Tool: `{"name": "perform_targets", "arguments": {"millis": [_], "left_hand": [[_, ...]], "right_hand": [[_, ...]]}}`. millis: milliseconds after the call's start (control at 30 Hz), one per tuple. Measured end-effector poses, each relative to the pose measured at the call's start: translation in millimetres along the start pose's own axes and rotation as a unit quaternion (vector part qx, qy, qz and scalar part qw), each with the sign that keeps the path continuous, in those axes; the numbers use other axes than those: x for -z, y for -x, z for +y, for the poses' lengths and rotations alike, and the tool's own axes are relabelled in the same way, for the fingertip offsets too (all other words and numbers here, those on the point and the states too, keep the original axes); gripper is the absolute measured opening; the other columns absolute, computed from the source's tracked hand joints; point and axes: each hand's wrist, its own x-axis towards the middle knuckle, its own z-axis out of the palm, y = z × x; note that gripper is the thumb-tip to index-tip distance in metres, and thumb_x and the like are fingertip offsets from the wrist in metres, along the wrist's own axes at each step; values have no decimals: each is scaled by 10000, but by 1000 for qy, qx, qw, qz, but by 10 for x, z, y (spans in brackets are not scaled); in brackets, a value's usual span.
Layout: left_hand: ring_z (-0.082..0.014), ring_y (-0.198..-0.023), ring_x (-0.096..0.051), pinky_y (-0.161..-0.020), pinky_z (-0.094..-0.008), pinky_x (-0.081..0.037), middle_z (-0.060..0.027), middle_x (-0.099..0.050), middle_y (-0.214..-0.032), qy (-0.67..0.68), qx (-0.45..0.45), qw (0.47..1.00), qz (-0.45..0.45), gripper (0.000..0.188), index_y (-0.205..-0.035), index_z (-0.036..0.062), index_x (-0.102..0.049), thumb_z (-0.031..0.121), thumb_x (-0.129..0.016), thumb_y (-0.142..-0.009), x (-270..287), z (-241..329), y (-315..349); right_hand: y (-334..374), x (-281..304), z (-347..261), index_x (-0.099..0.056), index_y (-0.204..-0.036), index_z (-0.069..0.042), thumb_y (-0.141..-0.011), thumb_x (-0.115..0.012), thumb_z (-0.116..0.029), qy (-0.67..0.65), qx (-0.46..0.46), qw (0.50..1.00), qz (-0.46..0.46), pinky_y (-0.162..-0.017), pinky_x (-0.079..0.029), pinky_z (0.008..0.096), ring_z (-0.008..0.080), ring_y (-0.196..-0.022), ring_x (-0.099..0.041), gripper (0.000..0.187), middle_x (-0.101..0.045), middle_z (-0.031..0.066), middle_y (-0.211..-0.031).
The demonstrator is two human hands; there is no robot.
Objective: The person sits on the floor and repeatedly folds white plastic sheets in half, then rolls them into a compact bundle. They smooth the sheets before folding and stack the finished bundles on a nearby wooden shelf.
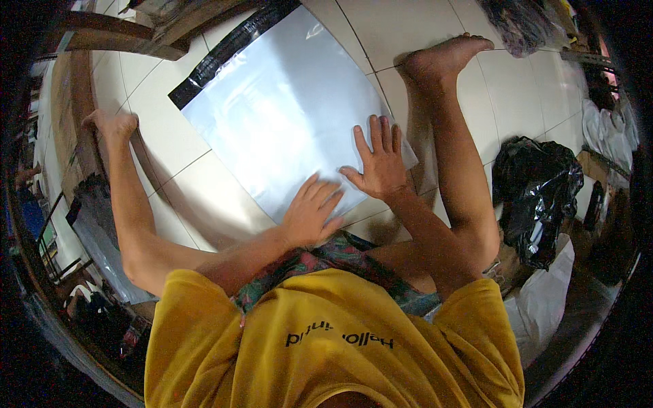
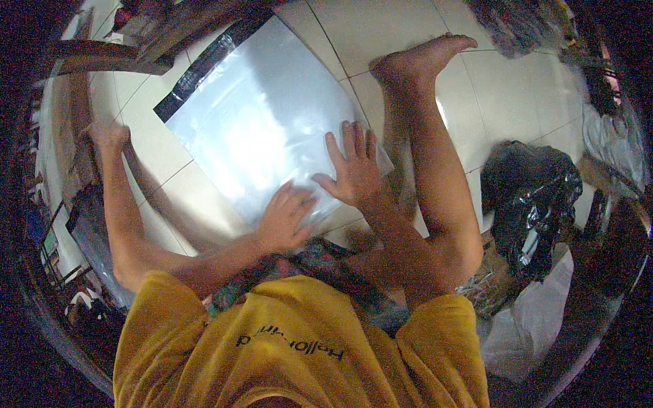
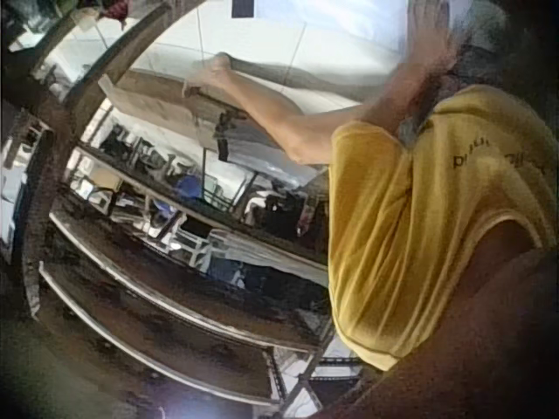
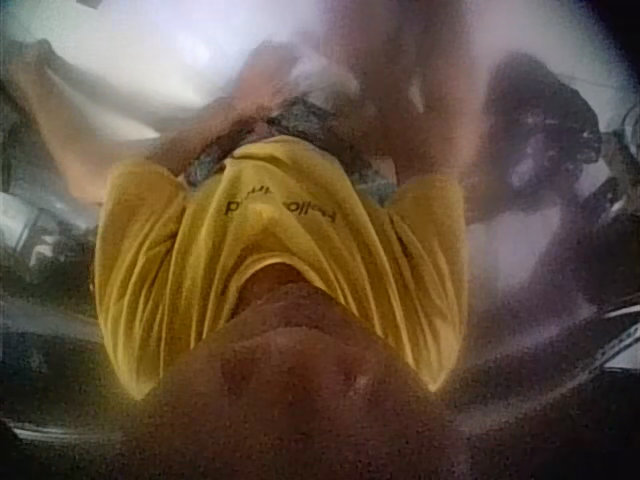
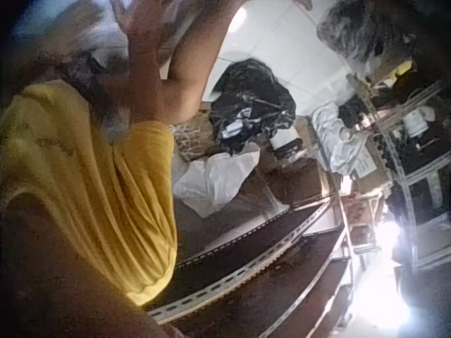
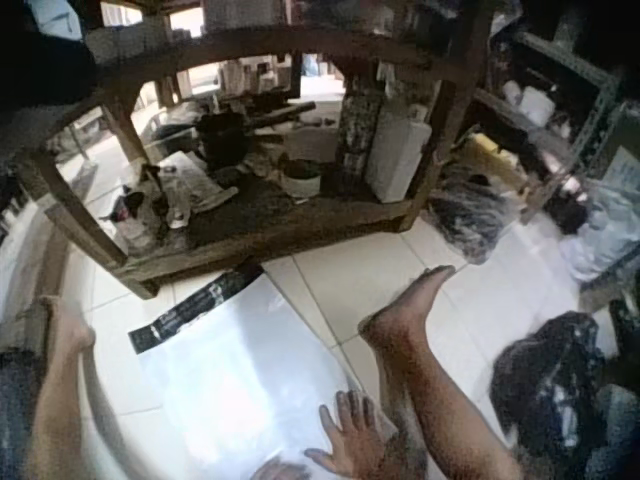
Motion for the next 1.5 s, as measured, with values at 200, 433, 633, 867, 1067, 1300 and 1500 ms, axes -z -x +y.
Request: {"name": "perform_targets", "arguments": {"millis": [200, 433, 633, 867, 1067, 1300, 1500], "left_hand": [[-333, -1463, -333, -1233, -486, -204, -222, -421, -1524, -104, -119, 987, 7, 746, -1395, -67, -492, 461, -616, -883, 50, -407, -1632], [-332, -1493, -282, -1247, -444, -185, -227, -337, -1580, -195, -63, 978, 37, 783, -1479, -60, -383, 500, -552, -958, 540, -1303, -1953], [-351, -1505, -244, -1250, -460, -169, -222, -286, -1602, -282, -17, 954, 103, 694, -1523, -14, -317, 424, -493, -1015, 997, -2198, -2225], [-298, -1525, -207, -1264, -420, -134, -181, -260, -1626, -342, -1, 937, 75, 705, -1529, -15, -306, 482, -412, -1041, 1032, -2098, -2259], [-338, -1502, -255, -1248, -453, -185, -212, -321, -1590, -330, -33, 936, 117, 689, -1512, -23, -336, 452, -464, -1029, 1057, -2109, -2245], [-360, -1142, -648, -1007, -422, -502, -236, -654, -1262, -350, -172, 854, 345, 561, -1285, -95, -603, 373, -516, -990, 1111, -2031, -2123], [-331, -1458, -340, -1213, -478, -247, -201, -394, -1554, -151, -162, 974, 53, 804, -1437, -60, -446, 557, -513, -927, 382, -1234, -812]], "right_hand": [[1, -19, 52, -403, -1491, -53, -806, -687, -622, -14, -10, 1000, 6, -1155, -133, 715, 559, -1445, -213, 934, -291, 356, -1535], [-14, -83, 31, -451, -1464, -93, -796, -678, -666, -16, -26, 999, -33, -1136, -140, 738, 565, -1439, -227, 909, -289, 347, -1539], [-56, -5, 30, -443, -1468, -84, -804, -675, -650, -28, -12, 999, -35, -1133, -143, 738, 578, -1432, -227, 904, -281, 360, -1536], [81, -117, -357, -416, -1477, -50, -839, -654, -603, -28, -48, 998, 22, -1140, -161, 717, 556, -1435, -233, 877, -276, 345, -1545], [328, -575, -1359, -401, -1480, -26, -867, -634, -572, -76, 2, 996, -55, -1147, -182, 696, 535, -1437, -243, 854, -274, 331, -1552], [356, -766, -1524, -399, -1489, -51, -841, -650, -589, -60, -4, 995, -78, -1153, -171, 688, 535, -1446, -217, 879, -259, 338, -1553], [370, -804, -1516, -410, -1487, -72, -808, -668, -615, -45, -22, 995, -82, -1154, -151, 697, 552, -1448, -199, 906, -259, 355, -1545]]}}
